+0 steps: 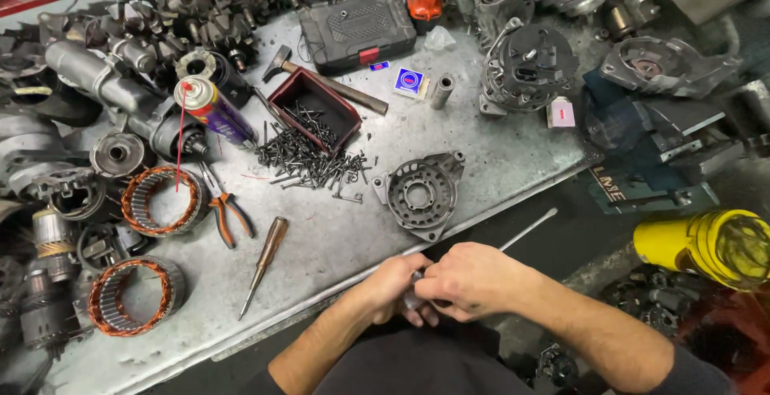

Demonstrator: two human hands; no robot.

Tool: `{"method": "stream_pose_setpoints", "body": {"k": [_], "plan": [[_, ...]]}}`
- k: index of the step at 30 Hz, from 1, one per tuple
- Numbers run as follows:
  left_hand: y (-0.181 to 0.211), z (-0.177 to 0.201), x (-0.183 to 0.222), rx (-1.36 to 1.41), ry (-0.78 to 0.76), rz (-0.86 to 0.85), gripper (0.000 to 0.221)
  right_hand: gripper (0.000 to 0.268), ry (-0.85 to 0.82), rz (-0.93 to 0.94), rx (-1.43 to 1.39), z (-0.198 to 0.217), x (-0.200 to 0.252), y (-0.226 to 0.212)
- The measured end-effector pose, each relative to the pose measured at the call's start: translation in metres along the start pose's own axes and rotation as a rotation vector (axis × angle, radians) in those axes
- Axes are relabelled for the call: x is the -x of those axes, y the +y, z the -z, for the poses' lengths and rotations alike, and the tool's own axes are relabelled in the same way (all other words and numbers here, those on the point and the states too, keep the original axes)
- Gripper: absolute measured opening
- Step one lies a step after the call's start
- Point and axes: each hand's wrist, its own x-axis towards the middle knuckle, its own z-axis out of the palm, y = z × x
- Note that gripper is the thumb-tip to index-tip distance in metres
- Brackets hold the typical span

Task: Cleaning and assembling internal components of an alternator housing, including installing a bearing.

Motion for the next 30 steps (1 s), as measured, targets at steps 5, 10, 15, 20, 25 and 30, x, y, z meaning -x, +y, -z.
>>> {"method": "stream_pose_setpoints", "body": {"k": [5,10,15,20,25,30], "plan": [[-0.002,-0.003,-0.012,-0.023,0.159,-0.175,0.041,0.016,-0.029,-0.064,0.003,0.005,0.0,0.003],[0.019,-0.019,0.009,0.077,0.085,-0.135,0.04,0.014,0.016,-0.056,-0.05,0.031,0.002,-0.009],[0.032,-0.032,0.034,-0.206,-0.037,-0.539,0.042,0.013,0.234,-0.135,-0.131,0.041,0.007,-0.02],[0.051,-0.04,0.048,-0.29,0.038,-0.316,0.058,0.021,0.254,-0.114,-0.166,0.048,0.007,-0.025],[0.055,-0.026,0.041,-0.36,0.049,-0.123,0.06,0.025,0.073,-0.144,-0.163,0.05,0.009,-0.019],[0.055,-0.027,0.044,-0.381,-0.036,-0.09,0.056,0.025,0.082,-0.098,-0.087,0.044,0.005,-0.017]]}}
